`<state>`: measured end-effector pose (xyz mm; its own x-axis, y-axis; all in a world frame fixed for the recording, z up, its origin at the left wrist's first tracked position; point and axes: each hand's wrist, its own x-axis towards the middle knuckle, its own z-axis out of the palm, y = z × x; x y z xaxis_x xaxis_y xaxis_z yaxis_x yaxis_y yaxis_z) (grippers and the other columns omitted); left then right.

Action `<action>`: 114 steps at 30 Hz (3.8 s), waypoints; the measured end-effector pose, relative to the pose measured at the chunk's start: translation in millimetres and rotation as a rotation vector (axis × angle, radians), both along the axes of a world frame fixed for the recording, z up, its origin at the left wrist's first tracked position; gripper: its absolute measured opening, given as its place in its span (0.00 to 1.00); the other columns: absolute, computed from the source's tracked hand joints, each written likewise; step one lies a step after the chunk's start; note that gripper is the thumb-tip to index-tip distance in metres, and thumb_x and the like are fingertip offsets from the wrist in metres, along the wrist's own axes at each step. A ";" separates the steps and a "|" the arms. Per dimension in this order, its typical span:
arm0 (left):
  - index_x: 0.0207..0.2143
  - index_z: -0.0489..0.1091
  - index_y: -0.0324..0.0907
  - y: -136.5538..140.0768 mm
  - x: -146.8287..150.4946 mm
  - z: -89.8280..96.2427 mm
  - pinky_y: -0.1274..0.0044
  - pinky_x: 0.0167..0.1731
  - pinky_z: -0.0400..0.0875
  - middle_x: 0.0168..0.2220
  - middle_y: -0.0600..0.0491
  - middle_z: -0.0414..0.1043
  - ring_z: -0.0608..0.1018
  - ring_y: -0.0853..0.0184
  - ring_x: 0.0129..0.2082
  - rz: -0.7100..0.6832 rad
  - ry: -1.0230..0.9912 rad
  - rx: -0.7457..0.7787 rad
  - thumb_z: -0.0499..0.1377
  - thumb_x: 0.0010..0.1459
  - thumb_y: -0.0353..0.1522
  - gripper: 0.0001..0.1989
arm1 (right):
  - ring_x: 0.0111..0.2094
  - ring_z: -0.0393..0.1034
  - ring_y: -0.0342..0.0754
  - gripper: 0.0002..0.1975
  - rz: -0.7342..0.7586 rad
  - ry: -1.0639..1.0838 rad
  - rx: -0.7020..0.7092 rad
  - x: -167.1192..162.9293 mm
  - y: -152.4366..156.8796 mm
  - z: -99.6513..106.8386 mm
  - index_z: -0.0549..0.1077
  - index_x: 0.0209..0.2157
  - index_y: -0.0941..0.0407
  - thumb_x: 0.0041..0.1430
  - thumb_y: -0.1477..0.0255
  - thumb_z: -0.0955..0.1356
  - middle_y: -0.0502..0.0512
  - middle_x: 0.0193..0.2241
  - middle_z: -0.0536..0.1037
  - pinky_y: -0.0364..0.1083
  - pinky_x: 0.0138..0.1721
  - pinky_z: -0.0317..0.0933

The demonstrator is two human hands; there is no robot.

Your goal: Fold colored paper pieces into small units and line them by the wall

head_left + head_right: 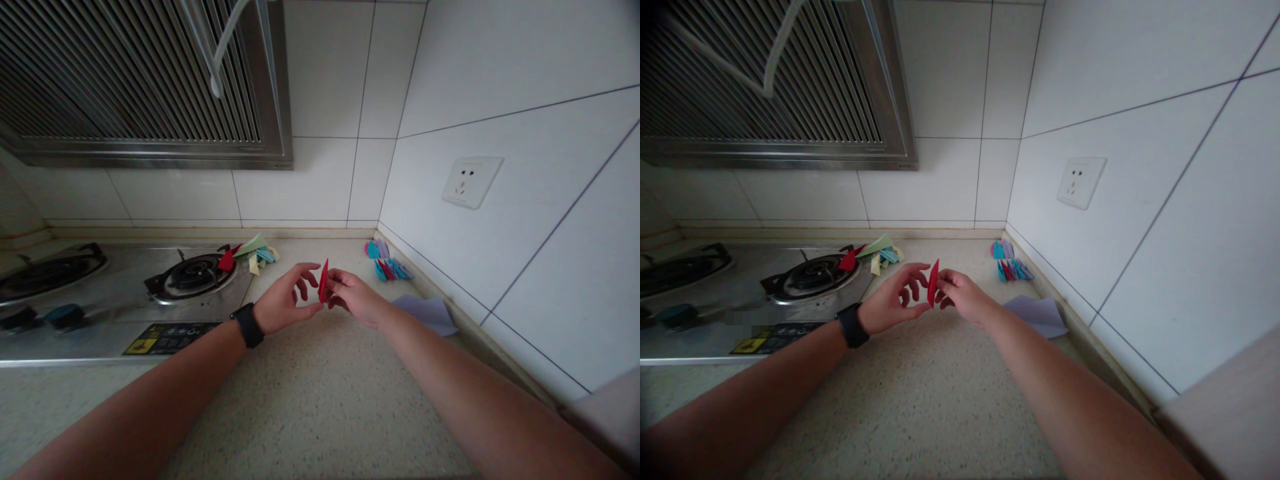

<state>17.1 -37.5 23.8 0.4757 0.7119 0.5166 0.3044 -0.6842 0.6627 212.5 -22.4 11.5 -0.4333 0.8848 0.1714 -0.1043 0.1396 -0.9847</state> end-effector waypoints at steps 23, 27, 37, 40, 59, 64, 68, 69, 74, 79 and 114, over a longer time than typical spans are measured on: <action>0.59 0.59 0.47 -3.6 -0.8 4.5 0.80 0.26 0.68 0.39 0.51 0.71 0.72 0.71 0.31 -0.073 0.092 0.094 0.62 0.54 0.31 0.30 | 0.28 0.67 0.43 0.13 0.089 -0.030 -0.001 1.0 -2.4 0.3 0.70 0.36 0.56 0.57 0.60 0.68 0.52 0.29 0.72 0.44 0.30 0.62; 0.59 0.57 0.45 -3.1 -1.2 2.3 0.81 0.23 0.67 0.39 0.51 0.69 0.71 0.73 0.28 -0.028 0.081 0.090 0.62 0.53 0.31 0.31 | 0.27 0.67 0.42 0.13 0.045 -0.026 0.004 1.3 -1.0 0.4 0.69 0.34 0.56 0.56 0.59 0.68 0.50 0.26 0.71 0.43 0.29 0.60; 0.43 0.70 0.42 -4.4 -0.9 9.1 0.80 0.26 0.65 0.29 0.55 0.64 0.68 0.73 0.27 0.106 0.087 0.221 0.60 0.56 0.29 0.11 | 0.24 0.66 0.41 0.13 -0.103 -0.019 0.071 -0.2 0.7 3.9 0.68 0.33 0.56 0.57 0.61 0.67 0.48 0.24 0.71 0.42 0.26 0.57; 0.43 0.70 0.42 -4.1 -0.2 8.8 0.80 0.25 0.65 0.29 0.56 0.64 0.68 0.73 0.26 0.123 0.080 0.225 0.59 0.55 0.28 0.12 | 0.24 0.66 0.41 0.13 -0.106 -0.029 0.073 -0.5 0.6 3.3 0.68 0.34 0.56 0.57 0.61 0.67 0.48 0.24 0.71 0.42 0.26 0.57; 0.45 0.68 0.41 1.5 1.8 -1.3 0.83 0.24 0.63 0.31 0.55 0.64 0.68 0.73 0.28 0.074 0.042 0.015 0.54 0.59 0.29 0.12 | 0.24 0.67 0.42 0.09 -0.134 -0.091 0.118 -0.8 3.9 -2.0 0.68 0.34 0.56 0.58 0.64 0.65 0.49 0.25 0.71 0.43 0.26 0.59; 0.46 0.68 0.41 2.8 1.5 -1.3 0.82 0.25 0.64 0.32 0.54 0.67 0.69 0.73 0.28 0.070 0.098 0.056 0.55 0.58 0.28 0.13 | 0.24 0.66 0.41 0.09 -0.150 -0.106 0.147 -0.7 4.1 -1.4 0.69 0.34 0.56 0.58 0.64 0.65 0.48 0.24 0.71 0.43 0.26 0.58; 0.44 0.69 0.42 4.7 -1.1 -0.5 0.81 0.26 0.64 0.31 0.55 0.67 0.69 0.72 0.28 0.080 0.163 0.125 0.58 0.56 0.28 0.12 | 0.22 0.65 0.41 0.09 -0.167 -0.119 0.138 -1.9 2.4 -0.1 0.68 0.32 0.57 0.57 0.65 0.66 0.48 0.22 0.70 0.43 0.25 0.57; 0.44 0.69 0.42 5.3 -2.1 0.0 0.81 0.26 0.64 0.30 0.55 0.66 0.69 0.72 0.28 0.086 0.181 0.148 0.59 0.55 0.29 0.12 | 0.22 0.64 0.41 0.09 -0.172 -0.126 0.139 -2.2 1.9 0.3 0.68 0.32 0.57 0.57 0.65 0.66 0.47 0.21 0.70 0.43 0.25 0.57; 0.42 0.71 0.42 6.1 -6.3 3.5 0.81 0.27 0.63 0.29 0.55 0.65 0.68 0.71 0.28 0.069 0.242 0.228 0.60 0.58 0.33 0.09 | 0.22 0.64 0.41 0.10 -0.164 -0.163 0.167 -2.4 0.7 2.5 0.69 0.31 0.57 0.58 0.64 0.65 0.48 0.21 0.70 0.43 0.26 0.57; 0.41 0.71 0.42 4.3 -7.2 5.4 0.80 0.28 0.63 0.30 0.55 0.65 0.68 0.71 0.29 0.037 0.255 0.256 0.59 0.60 0.34 0.08 | 0.23 0.64 0.42 0.11 -0.144 -0.152 0.159 -2.8 0.2 2.5 0.68 0.30 0.57 0.58 0.63 0.66 0.49 0.22 0.71 0.43 0.27 0.58; 0.27 0.74 0.40 2.0 10.4 -3.7 0.79 0.24 0.61 0.25 0.54 0.74 0.70 0.70 0.23 0.277 0.207 -0.081 0.57 0.56 0.36 0.11 | 0.27 0.71 0.45 0.04 -0.400 -0.446 0.443 -7.4 -4.6 -3.6 0.71 0.29 0.56 0.48 0.74 0.70 0.54 0.27 0.78 0.44 0.30 0.63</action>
